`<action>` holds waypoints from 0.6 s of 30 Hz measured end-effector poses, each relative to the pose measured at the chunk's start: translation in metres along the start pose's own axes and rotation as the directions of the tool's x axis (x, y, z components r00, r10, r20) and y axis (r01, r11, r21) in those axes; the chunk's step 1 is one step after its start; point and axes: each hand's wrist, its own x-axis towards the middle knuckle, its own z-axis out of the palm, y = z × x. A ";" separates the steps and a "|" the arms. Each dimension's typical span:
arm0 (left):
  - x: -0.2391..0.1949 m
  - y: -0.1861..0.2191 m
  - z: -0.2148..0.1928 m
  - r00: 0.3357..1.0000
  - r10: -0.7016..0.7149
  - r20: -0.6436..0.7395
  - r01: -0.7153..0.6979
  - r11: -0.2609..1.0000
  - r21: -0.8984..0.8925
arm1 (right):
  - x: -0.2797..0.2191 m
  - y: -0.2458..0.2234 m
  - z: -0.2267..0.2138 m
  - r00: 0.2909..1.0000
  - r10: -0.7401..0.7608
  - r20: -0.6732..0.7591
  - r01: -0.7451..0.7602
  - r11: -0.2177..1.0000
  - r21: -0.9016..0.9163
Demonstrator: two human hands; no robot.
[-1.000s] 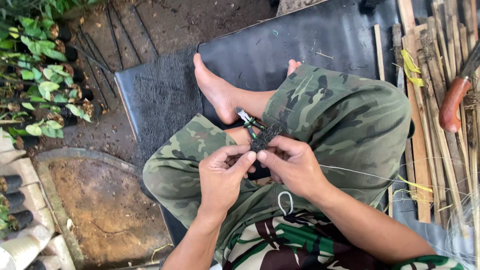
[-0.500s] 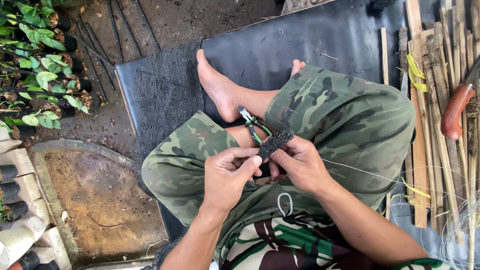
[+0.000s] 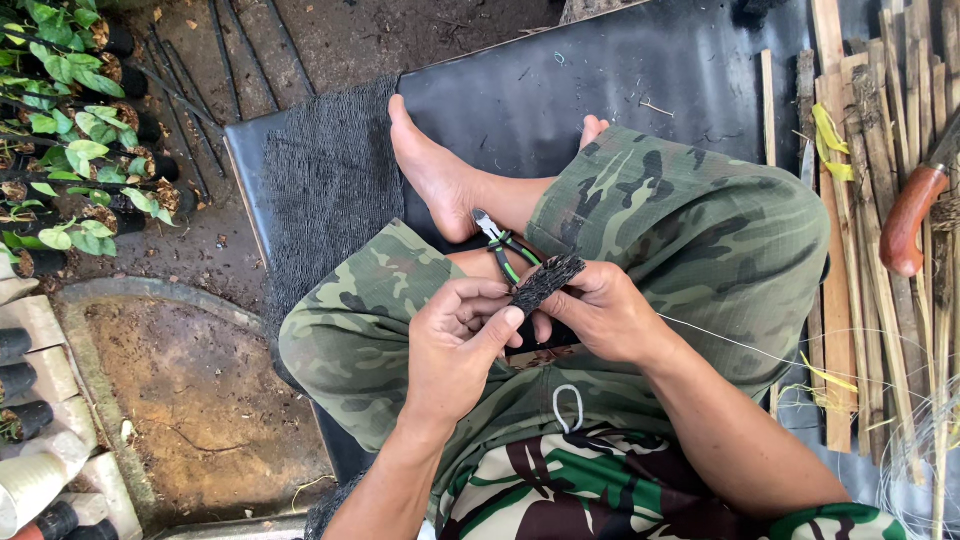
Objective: The person sits cross-legged and uses pliers to cut and trim a black net while handling a thin white string. They repeatedly pull, twist, and cut sections of the net, occasionally adjusting the bundle with both hands.
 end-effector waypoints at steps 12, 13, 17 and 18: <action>-0.002 -0.002 0.000 0.998 -0.058 0.020 0.057 0.998 0.013 | -0.011 0.001 0.000 0.994 -0.040 -0.097 0.027 0.990 -0.135; -0.002 -0.001 0.000 0.999 -0.045 0.021 0.044 0.999 0.008 | -0.010 0.001 -0.001 0.995 -0.064 -0.081 0.053 0.990 -0.133; -0.005 -0.001 0.000 1.000 -0.018 0.017 0.018 1.000 0.002 | -0.007 -0.003 -0.005 0.994 -0.111 -0.023 0.102 0.963 -0.248; -0.005 -0.001 0.001 1.000 -0.017 0.014 0.017 1.000 0.005 | -0.007 -0.004 -0.005 0.995 -0.096 -0.027 0.087 0.967 -0.239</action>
